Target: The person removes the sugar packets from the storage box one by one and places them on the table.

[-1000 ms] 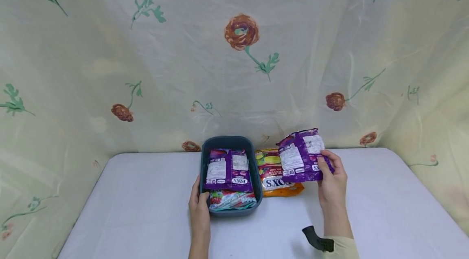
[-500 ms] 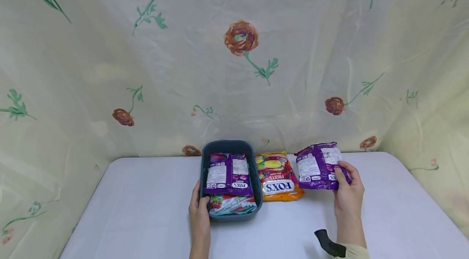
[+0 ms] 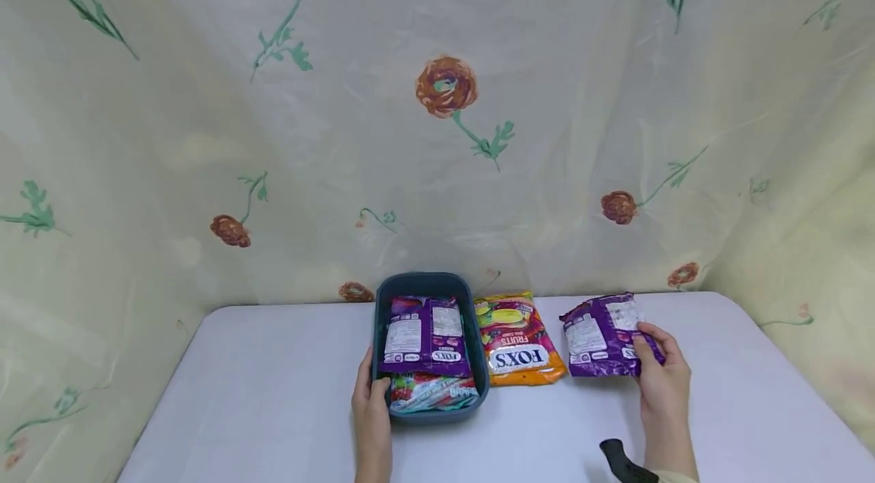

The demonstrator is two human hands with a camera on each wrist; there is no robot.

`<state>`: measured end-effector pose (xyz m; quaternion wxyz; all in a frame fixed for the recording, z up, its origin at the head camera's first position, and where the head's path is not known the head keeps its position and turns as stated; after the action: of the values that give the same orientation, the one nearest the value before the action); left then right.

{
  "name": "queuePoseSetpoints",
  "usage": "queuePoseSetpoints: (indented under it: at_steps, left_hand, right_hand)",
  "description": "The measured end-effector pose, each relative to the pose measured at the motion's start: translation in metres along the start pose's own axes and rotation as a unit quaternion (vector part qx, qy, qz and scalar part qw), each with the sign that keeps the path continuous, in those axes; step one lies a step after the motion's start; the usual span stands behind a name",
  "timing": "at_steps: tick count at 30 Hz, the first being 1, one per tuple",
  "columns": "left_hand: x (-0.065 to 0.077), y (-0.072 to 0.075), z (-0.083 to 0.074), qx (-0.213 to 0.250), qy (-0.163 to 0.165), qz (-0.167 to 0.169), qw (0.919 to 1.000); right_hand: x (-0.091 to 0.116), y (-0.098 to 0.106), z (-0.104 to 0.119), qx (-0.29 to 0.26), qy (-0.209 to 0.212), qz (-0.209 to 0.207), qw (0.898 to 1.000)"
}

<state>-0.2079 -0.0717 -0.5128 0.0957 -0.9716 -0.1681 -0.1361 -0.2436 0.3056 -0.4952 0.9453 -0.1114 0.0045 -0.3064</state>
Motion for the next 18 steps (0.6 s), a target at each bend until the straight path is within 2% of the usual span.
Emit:
queuePoseSetpoints:
  at_steps: [4, 8, 10, 15, 18]
  left_hand:
    - [0.001, 0.006, 0.001, -0.009, 0.012, -0.01, 0.9998]
    - [0.003, 0.009, -0.001, -0.005, 0.009, -0.012, 0.9999]
    - [0.003, 0.008, -0.001, -0.002, 0.008, -0.006, 0.9999]
    - [0.002, 0.001, 0.001, -0.006, 0.015, 0.003, 0.9999]
    - [0.003, -0.003, 0.002, -0.012, 0.017, 0.003, 0.9998]
  right_hand:
    - [-0.001, -0.002, -0.011, 0.082, 0.029, 0.006, 0.996]
    - [-0.002, -0.006, -0.018, 0.167, 0.053, 0.014, 0.984]
    - [-0.002, -0.005, -0.019, 0.21, 0.063, 0.014, 0.976]
    - [0.001, 0.001, -0.019, 0.266, 0.103, 0.02, 0.958]
    - [0.002, 0.005, -0.017, 0.273, 0.12, 0.03, 0.954]
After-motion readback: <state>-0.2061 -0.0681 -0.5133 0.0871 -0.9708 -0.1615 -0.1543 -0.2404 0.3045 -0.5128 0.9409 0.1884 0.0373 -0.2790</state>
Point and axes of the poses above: each hand's wrist, its own x-axis away from the middle knuckle, its own y-axis out of the back of the hand, z = x × y, the point moved 1 cm from there along -x, towards the middle knuckle, and after that the axes turned 6 degrees about y, right-handed, at the moved point
